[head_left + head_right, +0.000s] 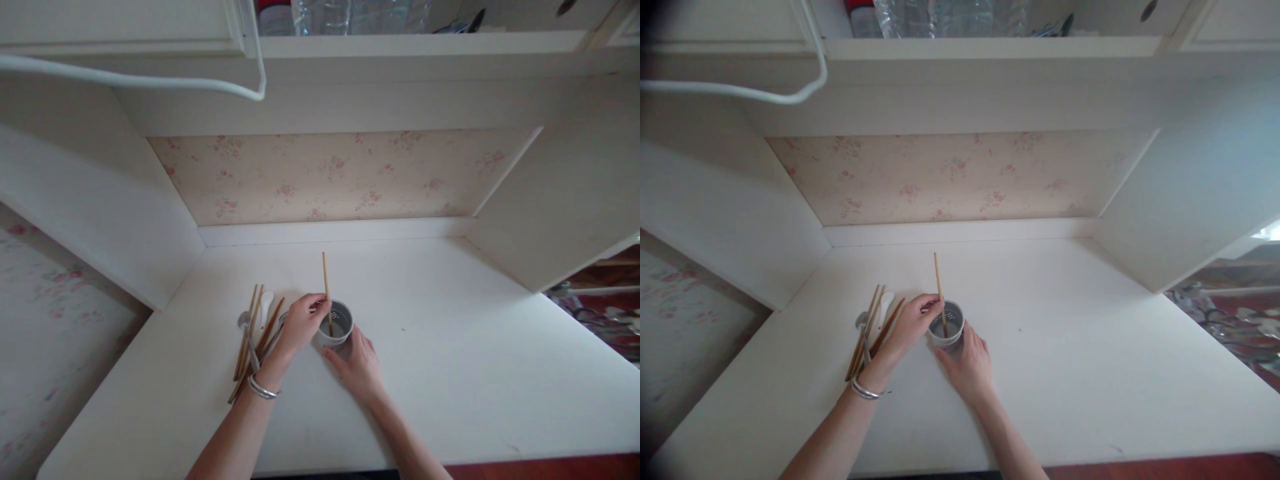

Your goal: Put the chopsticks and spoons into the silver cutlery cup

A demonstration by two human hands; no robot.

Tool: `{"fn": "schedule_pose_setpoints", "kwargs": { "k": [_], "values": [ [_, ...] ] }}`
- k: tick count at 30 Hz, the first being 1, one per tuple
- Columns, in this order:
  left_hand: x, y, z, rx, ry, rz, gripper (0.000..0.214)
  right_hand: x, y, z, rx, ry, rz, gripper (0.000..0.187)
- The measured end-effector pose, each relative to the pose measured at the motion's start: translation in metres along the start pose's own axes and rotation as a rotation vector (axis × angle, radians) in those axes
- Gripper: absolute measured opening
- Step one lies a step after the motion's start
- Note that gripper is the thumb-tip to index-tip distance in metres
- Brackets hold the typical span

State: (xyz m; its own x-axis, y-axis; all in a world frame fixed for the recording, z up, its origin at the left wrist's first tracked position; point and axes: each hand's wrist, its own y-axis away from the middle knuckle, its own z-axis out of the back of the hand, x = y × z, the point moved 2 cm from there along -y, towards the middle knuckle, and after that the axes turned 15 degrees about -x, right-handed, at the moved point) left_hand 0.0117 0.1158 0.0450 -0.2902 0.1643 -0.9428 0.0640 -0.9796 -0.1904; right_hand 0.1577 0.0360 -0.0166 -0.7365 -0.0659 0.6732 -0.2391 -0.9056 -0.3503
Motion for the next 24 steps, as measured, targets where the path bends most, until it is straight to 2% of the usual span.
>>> {"fn": "schedule_pose_setpoints", "kwargs": {
  "k": [5, 9, 13, 16, 18, 21, 24],
  "values": [
    [0.005, 0.001, -0.003, 0.017, 0.051, 0.059, 0.030, -0.001, 0.000, -0.001, 0.014, -0.013, 0.000, 0.060],
    [0.002, 0.011, 0.003, 0.009, 0.126, 0.100, 0.040, -0.001, 0.000, -0.001, 0.012, -0.029, 0.001, 0.060],
    [0.005, 0.034, 0.012, 0.103, 0.212, 0.124, 0.072, -0.001, 0.000, 0.000, 0.029, -0.052, 0.008, 0.054],
    [0.015, 0.050, 0.009, 0.193, 0.283, 0.080, 0.093, -0.003, 0.002, -0.001, 0.017, -0.047, 0.025, 0.058],
    [0.024, 0.057, 0.004, 0.183, 0.314, 0.063, 0.091, -0.004, 0.003, -0.002, 0.010, -0.036, 0.016, 0.063],
    [0.036, 0.058, -0.004, 0.102, 0.318, 0.074, 0.075, -0.006, 0.004, -0.005, 0.017, -0.041, -0.017, 0.063],
    [0.043, 0.055, -0.007, 0.077, 0.313, 0.076, 0.071, -0.008, 0.004, -0.002, 0.036, -0.126, -0.006, 0.067]
  ]
}}
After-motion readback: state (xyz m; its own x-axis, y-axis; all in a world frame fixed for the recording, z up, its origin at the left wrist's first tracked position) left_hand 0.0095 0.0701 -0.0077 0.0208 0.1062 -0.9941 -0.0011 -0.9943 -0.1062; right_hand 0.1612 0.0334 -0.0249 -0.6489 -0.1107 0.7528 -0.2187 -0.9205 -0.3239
